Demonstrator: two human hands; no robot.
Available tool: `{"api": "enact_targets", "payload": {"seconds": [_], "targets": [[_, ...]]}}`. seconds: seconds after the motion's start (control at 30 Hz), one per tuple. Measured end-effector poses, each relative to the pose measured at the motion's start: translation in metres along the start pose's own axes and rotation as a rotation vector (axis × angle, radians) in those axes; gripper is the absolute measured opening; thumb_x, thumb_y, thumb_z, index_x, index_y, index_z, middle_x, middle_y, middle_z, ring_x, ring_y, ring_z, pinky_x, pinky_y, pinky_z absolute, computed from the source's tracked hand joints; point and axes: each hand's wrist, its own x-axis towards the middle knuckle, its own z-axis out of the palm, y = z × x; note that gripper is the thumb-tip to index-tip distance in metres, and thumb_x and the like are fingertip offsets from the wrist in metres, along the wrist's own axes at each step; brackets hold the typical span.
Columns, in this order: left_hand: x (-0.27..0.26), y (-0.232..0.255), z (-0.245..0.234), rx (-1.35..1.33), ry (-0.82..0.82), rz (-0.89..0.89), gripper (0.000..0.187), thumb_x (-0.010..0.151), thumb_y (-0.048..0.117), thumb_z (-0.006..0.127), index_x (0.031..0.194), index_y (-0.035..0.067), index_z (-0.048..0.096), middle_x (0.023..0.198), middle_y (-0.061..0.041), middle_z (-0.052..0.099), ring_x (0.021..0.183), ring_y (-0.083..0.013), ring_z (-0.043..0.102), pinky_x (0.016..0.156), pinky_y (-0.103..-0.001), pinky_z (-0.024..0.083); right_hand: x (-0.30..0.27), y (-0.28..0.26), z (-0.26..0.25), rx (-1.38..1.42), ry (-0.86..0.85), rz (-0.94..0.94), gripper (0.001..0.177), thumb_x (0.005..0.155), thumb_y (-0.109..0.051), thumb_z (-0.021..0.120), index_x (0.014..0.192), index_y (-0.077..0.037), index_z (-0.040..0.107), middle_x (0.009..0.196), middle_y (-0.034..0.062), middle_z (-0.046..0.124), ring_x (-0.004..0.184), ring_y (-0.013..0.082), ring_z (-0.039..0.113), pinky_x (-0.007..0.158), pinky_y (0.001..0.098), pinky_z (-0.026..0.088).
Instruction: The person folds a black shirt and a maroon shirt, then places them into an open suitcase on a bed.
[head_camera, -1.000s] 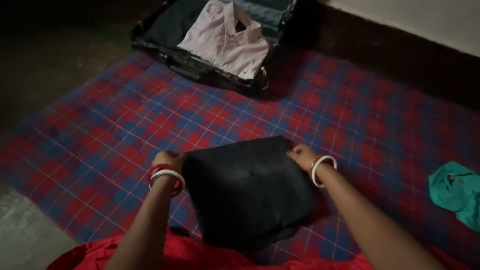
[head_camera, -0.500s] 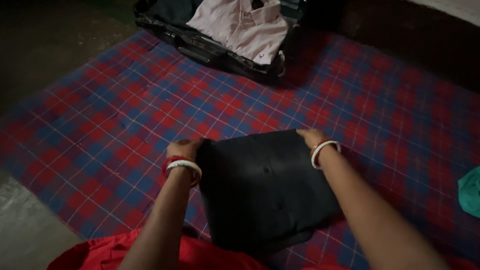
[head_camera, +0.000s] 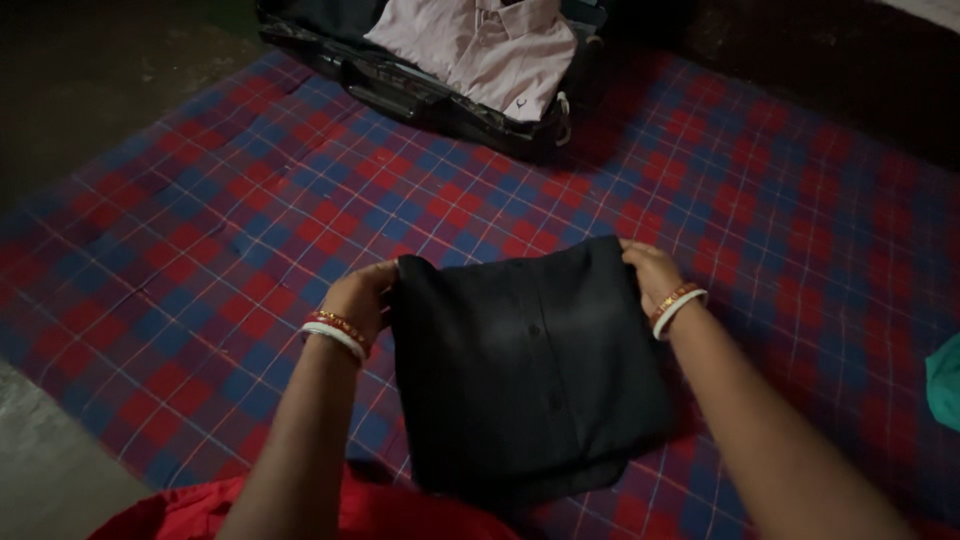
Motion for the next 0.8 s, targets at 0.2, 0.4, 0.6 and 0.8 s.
{"api": "enact_targets", "payload": {"seconds": [0.2, 0.4, 0.6, 0.8], "targets": [[-0.006, 0.011, -0.007, 0.208, -0.035, 0.029, 0.026, 0.092, 0.009, 0.059, 0.112, 0.004, 0.075, 0.104, -0.010, 0.075, 0.087, -0.0223, 0.066, 0.080, -0.038, 0.056, -0.003, -0.010, 0.001, -0.168, 0.046, 0.026, 0.028, 0.097, -0.003, 0.059, 0.122, 0.002, 0.070, 0.112, 0.0108, 0.075, 0.098, 0.0202, 0.070, 0.092, 0.0343, 0.056], [-0.006, 0.023, -0.012, 0.285, -0.025, -0.017, 0.030, 0.091, 0.003, 0.057, 0.116, -0.002, 0.072, 0.106, -0.012, 0.074, 0.085, -0.0220, 0.068, 0.080, -0.039, 0.057, -0.004, -0.011, 0.011, -0.276, 0.096, 0.019, 0.028, 0.095, -0.004, 0.060, 0.120, -0.001, 0.072, 0.110, 0.0086, 0.076, 0.095, 0.0180, 0.072, 0.087, 0.0322, 0.058], [0.007, -0.002, -0.001, 0.609, 0.135, 0.088, 0.039, 0.089, 0.008, 0.067, 0.127, 0.006, 0.073, 0.112, -0.010, 0.076, 0.096, -0.0229, 0.075, 0.087, -0.037, 0.060, -0.005, -0.004, 0.012, -0.276, 0.144, 0.009, 0.028, 0.095, -0.002, 0.058, 0.118, -0.001, 0.073, 0.106, 0.0073, 0.077, 0.090, 0.0167, 0.072, 0.084, 0.0310, 0.059], [-0.004, -0.019, 0.014, 0.885, 0.398, 0.411, 0.030, 0.086, 0.014, 0.075, 0.115, 0.010, 0.068, 0.104, -0.013, 0.075, 0.091, -0.0257, 0.073, 0.082, -0.040, 0.057, 0.027, 0.018, -0.014, -0.296, 0.076, -0.254, 0.024, 0.092, 0.006, 0.063, 0.114, -0.002, 0.068, 0.102, 0.0078, 0.073, 0.091, 0.0152, 0.069, 0.083, 0.0287, 0.056]]}}
